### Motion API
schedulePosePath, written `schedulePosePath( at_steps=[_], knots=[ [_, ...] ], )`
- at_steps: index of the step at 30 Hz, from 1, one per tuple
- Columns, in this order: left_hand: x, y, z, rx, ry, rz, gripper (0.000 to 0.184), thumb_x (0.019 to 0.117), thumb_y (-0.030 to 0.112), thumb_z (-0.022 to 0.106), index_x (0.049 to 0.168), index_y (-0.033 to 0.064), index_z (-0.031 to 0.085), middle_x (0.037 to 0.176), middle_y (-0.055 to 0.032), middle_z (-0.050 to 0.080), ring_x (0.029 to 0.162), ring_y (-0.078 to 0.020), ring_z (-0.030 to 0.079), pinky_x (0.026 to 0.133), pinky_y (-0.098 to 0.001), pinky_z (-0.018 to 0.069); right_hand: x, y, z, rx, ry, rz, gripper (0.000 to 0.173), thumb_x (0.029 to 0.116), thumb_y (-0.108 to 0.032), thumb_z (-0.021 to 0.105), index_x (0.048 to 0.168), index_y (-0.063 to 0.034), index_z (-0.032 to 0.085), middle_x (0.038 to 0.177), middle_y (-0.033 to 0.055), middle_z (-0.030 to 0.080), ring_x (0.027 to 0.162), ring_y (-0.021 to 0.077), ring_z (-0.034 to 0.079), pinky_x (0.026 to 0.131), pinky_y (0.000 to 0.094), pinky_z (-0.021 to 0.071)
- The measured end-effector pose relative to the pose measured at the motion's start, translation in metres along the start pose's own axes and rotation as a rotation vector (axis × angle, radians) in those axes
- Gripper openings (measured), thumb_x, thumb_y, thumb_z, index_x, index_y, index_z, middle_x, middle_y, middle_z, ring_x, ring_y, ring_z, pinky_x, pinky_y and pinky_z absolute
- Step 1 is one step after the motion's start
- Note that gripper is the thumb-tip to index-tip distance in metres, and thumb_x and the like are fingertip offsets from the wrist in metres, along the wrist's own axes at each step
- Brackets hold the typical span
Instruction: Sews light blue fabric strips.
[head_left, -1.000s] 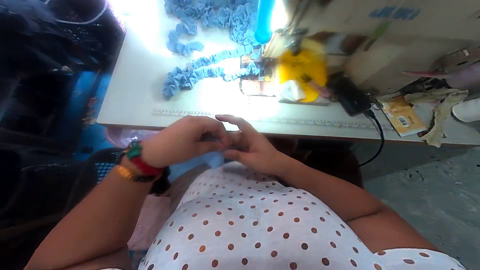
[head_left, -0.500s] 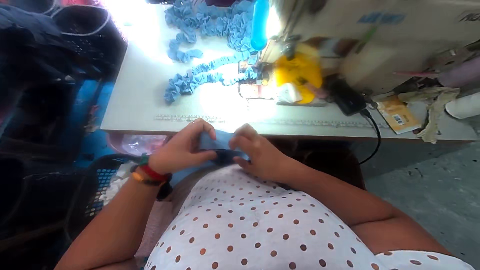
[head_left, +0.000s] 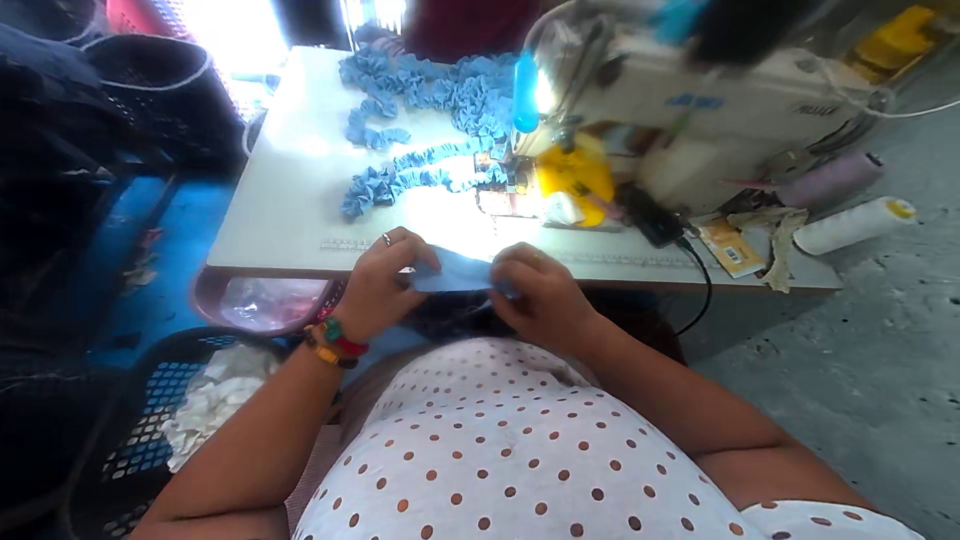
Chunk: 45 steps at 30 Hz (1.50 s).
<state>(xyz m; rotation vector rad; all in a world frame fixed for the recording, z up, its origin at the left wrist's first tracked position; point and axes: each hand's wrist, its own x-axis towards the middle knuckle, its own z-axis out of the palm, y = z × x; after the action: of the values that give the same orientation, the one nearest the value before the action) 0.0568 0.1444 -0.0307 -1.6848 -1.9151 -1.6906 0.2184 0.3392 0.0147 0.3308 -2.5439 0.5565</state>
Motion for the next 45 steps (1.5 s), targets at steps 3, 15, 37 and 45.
schedulePosePath(
  at_steps=[3,15,37,45],
  knots=[
    [-0.008,0.004,-0.002,-0.239,0.053,-0.078,0.009,0.0887,0.007,0.074,0.096,0.0019,0.071,0.108,-0.0047,0.065,0.093,-0.0035,0.066,0.080,-0.0167,0.0579,-0.003,-0.005,-0.001,0.001,-0.012,0.030,0.012,0.0913,-0.011,0.066,0.091,-0.0007,0.071,0.100,0.0130,0.069,0.090,0.0178,0.068,0.078,0.0291,0.0582],
    [0.011,0.011,0.033,-0.684,0.282,-0.397,0.022,0.0889,0.000,0.074,0.100,0.0166,0.066,0.102,0.0029,0.069,0.079,-0.0050,0.067,0.068,-0.0214,0.0604,-0.025,0.023,0.012,0.373,0.142,0.332,0.008,0.0886,-0.010,0.073,0.084,-0.0031,0.072,0.097,0.0048,0.072,0.087,0.0052,0.069,0.074,0.0209,0.0601],
    [0.142,-0.099,0.127,0.072,-0.254,-0.512,0.020,0.0894,0.008,0.076,0.107,0.0035,0.067,0.094,-0.0073,0.070,0.088,-0.0162,0.067,0.084,-0.0380,0.0546,-0.020,0.125,0.004,-0.306,-0.148,0.367,0.058,0.0898,-0.041,0.070,0.144,-0.0232,0.060,0.150,0.0045,0.055,0.145,0.0316,0.042,0.115,0.0667,0.0275],
    [0.155,-0.124,0.128,0.334,-0.344,-0.325,0.026,0.0994,0.020,0.063,0.120,0.0076,0.070,0.124,-0.0165,0.066,0.124,-0.0341,0.058,0.108,-0.0524,0.0426,-0.016,0.154,0.009,-0.249,-0.351,0.315,0.058,0.0992,-0.050,0.042,0.145,-0.0198,0.061,0.160,-0.0022,0.047,0.159,0.0279,0.017,0.117,0.0778,-0.0036]
  ],
)
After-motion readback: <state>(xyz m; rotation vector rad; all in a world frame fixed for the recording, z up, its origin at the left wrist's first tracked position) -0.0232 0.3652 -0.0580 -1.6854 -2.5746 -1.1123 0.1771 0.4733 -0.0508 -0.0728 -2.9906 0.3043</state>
